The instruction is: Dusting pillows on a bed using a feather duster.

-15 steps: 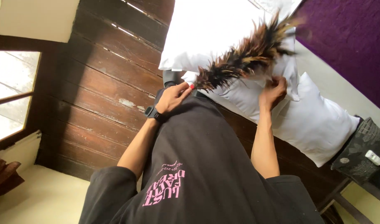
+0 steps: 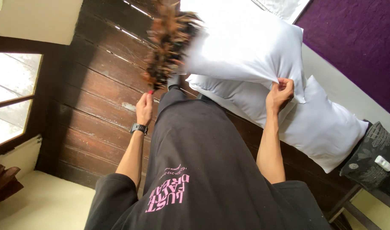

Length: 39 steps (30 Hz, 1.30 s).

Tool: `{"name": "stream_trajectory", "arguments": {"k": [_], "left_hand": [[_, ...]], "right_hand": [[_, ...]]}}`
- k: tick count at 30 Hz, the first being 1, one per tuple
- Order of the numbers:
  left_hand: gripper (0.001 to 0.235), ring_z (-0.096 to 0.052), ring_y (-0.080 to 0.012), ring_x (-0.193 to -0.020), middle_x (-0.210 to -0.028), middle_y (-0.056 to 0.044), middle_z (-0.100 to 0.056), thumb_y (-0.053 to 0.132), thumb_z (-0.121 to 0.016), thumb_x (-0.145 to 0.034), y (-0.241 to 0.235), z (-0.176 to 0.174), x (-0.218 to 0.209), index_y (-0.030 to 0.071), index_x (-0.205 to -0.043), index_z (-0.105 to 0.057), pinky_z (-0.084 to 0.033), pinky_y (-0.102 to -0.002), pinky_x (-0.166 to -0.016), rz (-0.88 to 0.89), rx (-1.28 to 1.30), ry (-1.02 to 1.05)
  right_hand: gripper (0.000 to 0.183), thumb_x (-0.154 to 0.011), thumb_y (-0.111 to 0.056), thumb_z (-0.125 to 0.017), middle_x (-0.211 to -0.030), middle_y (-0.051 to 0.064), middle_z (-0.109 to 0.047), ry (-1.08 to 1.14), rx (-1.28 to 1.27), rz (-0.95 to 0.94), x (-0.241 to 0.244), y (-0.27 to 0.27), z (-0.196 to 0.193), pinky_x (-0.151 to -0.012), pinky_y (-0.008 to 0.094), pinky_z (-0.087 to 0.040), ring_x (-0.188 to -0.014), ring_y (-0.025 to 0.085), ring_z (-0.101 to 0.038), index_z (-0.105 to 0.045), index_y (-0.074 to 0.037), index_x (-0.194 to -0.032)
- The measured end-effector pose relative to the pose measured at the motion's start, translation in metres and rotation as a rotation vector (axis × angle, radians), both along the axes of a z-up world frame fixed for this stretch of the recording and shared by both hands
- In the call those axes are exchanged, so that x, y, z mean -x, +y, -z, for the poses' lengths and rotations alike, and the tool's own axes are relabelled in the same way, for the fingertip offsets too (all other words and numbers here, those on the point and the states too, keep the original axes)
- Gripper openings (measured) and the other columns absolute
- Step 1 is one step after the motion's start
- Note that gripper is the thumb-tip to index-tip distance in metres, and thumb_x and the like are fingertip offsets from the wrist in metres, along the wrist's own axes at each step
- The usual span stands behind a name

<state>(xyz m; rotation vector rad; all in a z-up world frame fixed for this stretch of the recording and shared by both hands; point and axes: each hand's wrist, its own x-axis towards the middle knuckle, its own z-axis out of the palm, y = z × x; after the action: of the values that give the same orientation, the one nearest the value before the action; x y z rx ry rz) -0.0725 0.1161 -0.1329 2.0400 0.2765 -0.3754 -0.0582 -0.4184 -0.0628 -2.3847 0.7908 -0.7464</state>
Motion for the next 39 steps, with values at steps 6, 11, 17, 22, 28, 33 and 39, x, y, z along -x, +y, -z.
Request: {"name": "stream_trajectory", "arguments": {"k": [6, 11, 17, 22, 28, 33, 39], "left_hand": [[0.04, -0.062, -0.0338, -0.081, -0.08, -0.017, -0.063, 0.037, -0.04, -0.115, -0.006, 0.001, -0.001, 0.01, -0.091, -0.058, -0.048, -0.045, -0.083, -0.429, -0.075, -0.113], [0.034, -0.062, -0.0523, -0.108, -0.11, -0.033, -0.067, 0.027, -0.046, -0.113, -0.05, -0.095, -0.045, 0.0, -0.123, -0.064, -0.049, -0.06, -0.091, -0.117, 0.021, -0.239], [0.027, -0.069, -0.0449, -0.092, -0.089, -0.016, -0.071, 0.045, -0.049, -0.108, -0.104, -0.135, -0.072, 0.022, -0.108, -0.063, -0.053, -0.056, -0.08, 0.441, -0.104, -0.11], [0.033, -0.069, -0.0438, -0.093, -0.089, -0.017, -0.071, 0.048, -0.045, -0.109, -0.088, -0.094, -0.057, 0.02, -0.106, -0.062, -0.051, -0.055, -0.082, 0.405, 0.013, 0.043], [0.035, -0.06, -0.0207, -0.088, -0.086, -0.008, -0.067, 0.043, -0.051, -0.11, -0.021, 0.016, -0.007, 0.014, -0.096, -0.065, -0.05, -0.042, -0.082, 0.063, 0.257, 0.186], [0.039, -0.062, -0.0192, -0.081, -0.08, -0.004, -0.067, 0.045, -0.053, -0.108, 0.003, 0.017, 0.02, 0.015, -0.087, -0.067, -0.051, -0.036, -0.074, -0.116, 0.197, 0.231], [0.041, -0.063, -0.0237, -0.071, -0.07, -0.007, -0.065, 0.036, -0.044, -0.111, 0.004, -0.006, 0.006, 0.015, -0.085, -0.068, -0.05, -0.039, -0.068, -0.329, -0.017, 0.156]], "right_hand": [[0.011, -0.079, -0.014, -0.079, -0.069, 0.003, -0.067, -0.015, -0.031, 0.053, 0.008, -0.008, 0.003, -0.061, 0.031, -0.05, -0.062, 0.023, -0.063, -0.07, -0.017, -0.083], [0.01, -0.079, -0.01, -0.077, -0.069, 0.005, -0.067, -0.012, -0.032, 0.043, 0.01, -0.006, -0.002, -0.061, 0.032, -0.05, -0.062, 0.024, -0.063, -0.07, -0.016, -0.083], [0.013, -0.077, -0.009, -0.077, -0.072, 0.005, -0.067, 0.06, -0.053, 0.057, 0.011, -0.002, -0.002, -0.062, 0.032, -0.051, -0.063, 0.023, -0.064, -0.069, -0.013, -0.087], [0.01, -0.079, -0.013, -0.077, -0.072, 0.004, -0.068, 0.028, -0.056, 0.05, 0.015, -0.009, 0.007, -0.062, 0.031, -0.051, -0.064, 0.022, -0.065, -0.071, -0.016, -0.086], [0.011, -0.079, -0.013, -0.078, -0.07, 0.003, -0.067, 0.009, -0.064, 0.042, 0.015, 0.003, 0.006, -0.062, 0.031, -0.05, -0.063, 0.023, -0.064, -0.07, -0.017, -0.084], [0.011, -0.079, -0.012, -0.077, -0.07, 0.002, -0.067, 0.027, -0.078, 0.047, 0.013, 0.013, 0.006, -0.061, 0.031, -0.049, -0.063, 0.022, -0.064, -0.069, -0.018, -0.084], [0.01, -0.078, -0.013, -0.077, -0.07, 0.002, -0.068, 0.008, -0.065, 0.083, 0.02, -0.001, 0.014, -0.06, 0.03, -0.049, -0.061, 0.021, -0.063, -0.07, -0.019, -0.083]]}}
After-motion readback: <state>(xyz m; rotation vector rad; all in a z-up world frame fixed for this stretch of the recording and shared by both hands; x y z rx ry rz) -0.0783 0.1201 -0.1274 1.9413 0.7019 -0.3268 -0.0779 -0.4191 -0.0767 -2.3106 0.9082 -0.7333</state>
